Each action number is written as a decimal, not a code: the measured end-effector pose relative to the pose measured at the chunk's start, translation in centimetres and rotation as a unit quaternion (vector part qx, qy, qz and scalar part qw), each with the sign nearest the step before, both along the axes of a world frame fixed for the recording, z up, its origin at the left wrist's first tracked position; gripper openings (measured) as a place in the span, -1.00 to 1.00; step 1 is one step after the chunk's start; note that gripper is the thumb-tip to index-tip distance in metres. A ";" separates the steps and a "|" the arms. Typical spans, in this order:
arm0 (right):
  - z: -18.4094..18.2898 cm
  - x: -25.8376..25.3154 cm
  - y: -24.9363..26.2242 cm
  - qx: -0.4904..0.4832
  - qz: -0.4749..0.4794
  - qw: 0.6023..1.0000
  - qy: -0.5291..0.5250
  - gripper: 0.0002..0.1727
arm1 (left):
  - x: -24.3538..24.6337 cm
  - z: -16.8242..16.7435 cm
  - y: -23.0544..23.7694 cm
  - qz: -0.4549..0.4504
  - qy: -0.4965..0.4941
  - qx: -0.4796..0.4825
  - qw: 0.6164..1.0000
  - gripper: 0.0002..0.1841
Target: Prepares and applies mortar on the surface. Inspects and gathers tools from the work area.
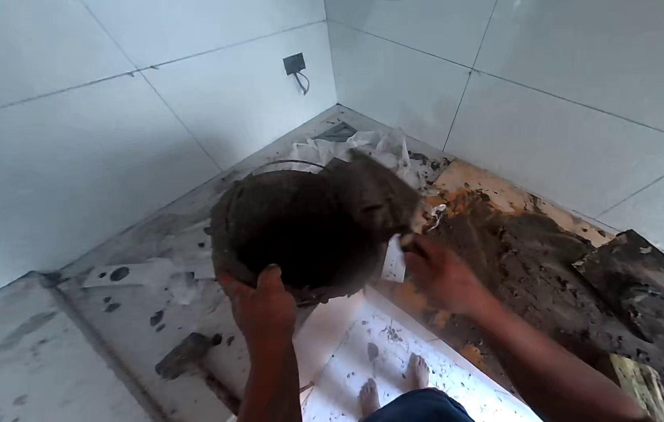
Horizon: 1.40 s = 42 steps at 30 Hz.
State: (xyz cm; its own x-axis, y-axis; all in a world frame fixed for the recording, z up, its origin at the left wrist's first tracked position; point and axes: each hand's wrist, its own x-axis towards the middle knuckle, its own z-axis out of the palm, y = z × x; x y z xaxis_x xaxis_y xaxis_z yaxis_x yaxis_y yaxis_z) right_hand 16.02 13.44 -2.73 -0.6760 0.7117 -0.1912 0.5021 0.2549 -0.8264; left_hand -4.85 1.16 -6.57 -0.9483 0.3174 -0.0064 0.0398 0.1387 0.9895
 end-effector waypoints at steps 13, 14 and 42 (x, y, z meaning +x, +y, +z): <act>-1.1 8.7 4.4 0.018 -0.131 0.986 -0.105 -0.60 | -2.5 -1.7 -1.4 0.014 -0.021 0.044 0.999 -0.13; -2.0 11.6 5.9 -0.003 -0.176 0.977 -0.121 -0.59 | -2.8 -2.1 -1.5 0.015 -0.018 0.050 0.998 -0.13; -7.8 20.7 17.3 0.037 0.267 0.884 -0.382 -0.71 | -9.7 -13.0 -6.6 0.022 0.059 0.050 0.997 -0.73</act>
